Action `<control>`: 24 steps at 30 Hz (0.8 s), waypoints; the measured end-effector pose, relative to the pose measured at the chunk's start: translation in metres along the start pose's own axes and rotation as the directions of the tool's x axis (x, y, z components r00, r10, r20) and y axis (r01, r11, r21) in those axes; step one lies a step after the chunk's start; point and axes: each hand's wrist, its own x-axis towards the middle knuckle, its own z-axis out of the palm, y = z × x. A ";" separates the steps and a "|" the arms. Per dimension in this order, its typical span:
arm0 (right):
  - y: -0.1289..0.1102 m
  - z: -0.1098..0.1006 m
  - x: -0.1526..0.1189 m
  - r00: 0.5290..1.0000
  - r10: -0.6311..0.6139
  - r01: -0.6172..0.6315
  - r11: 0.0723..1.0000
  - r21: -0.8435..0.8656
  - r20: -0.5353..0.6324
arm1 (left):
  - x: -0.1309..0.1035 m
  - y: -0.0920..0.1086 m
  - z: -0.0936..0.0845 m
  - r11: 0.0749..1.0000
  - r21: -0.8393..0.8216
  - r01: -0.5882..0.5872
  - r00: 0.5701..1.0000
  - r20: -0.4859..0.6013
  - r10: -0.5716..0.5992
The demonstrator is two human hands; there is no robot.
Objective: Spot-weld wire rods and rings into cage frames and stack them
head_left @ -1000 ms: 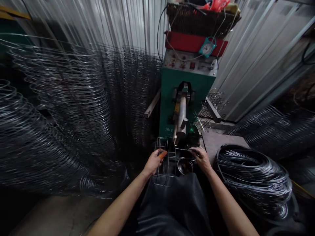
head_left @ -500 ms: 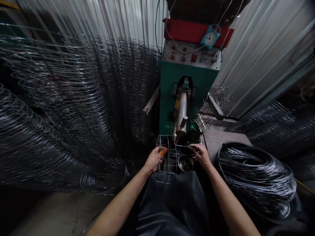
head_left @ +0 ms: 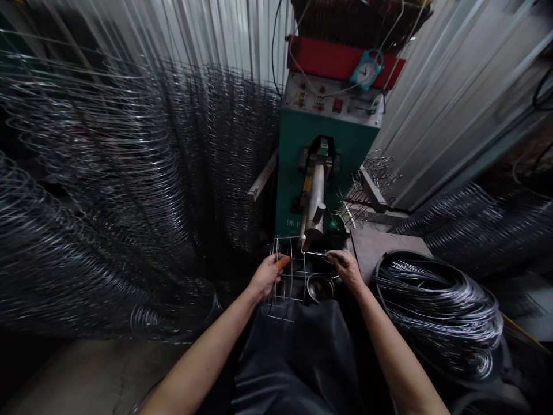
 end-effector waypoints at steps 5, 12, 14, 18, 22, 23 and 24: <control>0.001 0.002 -0.001 1.000 0.022 -0.021 0.999 0.039 -0.023 | 0.001 0.002 0.001 0.999 -0.014 0.032 0.999 0.007 -0.032; -0.002 -0.002 0.001 1.000 0.004 -0.004 1.000 0.009 0.024 | 0.004 0.001 -0.001 0.999 0.039 0.008 1.000 -0.006 -0.008; -0.003 -0.004 0.003 0.999 -0.016 0.016 1.000 -0.006 0.032 | 0.004 0.001 -0.001 0.999 0.033 0.004 1.000 -0.002 -0.004; 0.004 -0.009 -0.003 0.999 -0.040 0.039 0.999 0.004 0.019 | 0.004 0.001 -0.001 1.000 0.021 0.004 1.000 0.017 -0.005; 0.037 -0.017 -0.026 0.997 0.037 -0.035 0.999 0.036 -0.069 | 0.003 0.002 -0.002 0.999 0.043 0.011 1.000 -0.009 -0.011; 0.048 -0.018 -0.034 0.991 0.078 -0.072 0.996 0.058 -0.105 | 0.003 0.003 -0.002 0.999 0.047 0.012 1.000 -0.010 -0.012; 0.059 -0.018 -0.041 0.982 0.122 -0.110 0.990 0.089 -0.142 | 0.003 0.004 -0.003 0.999 0.050 0.015 1.000 -0.007 -0.014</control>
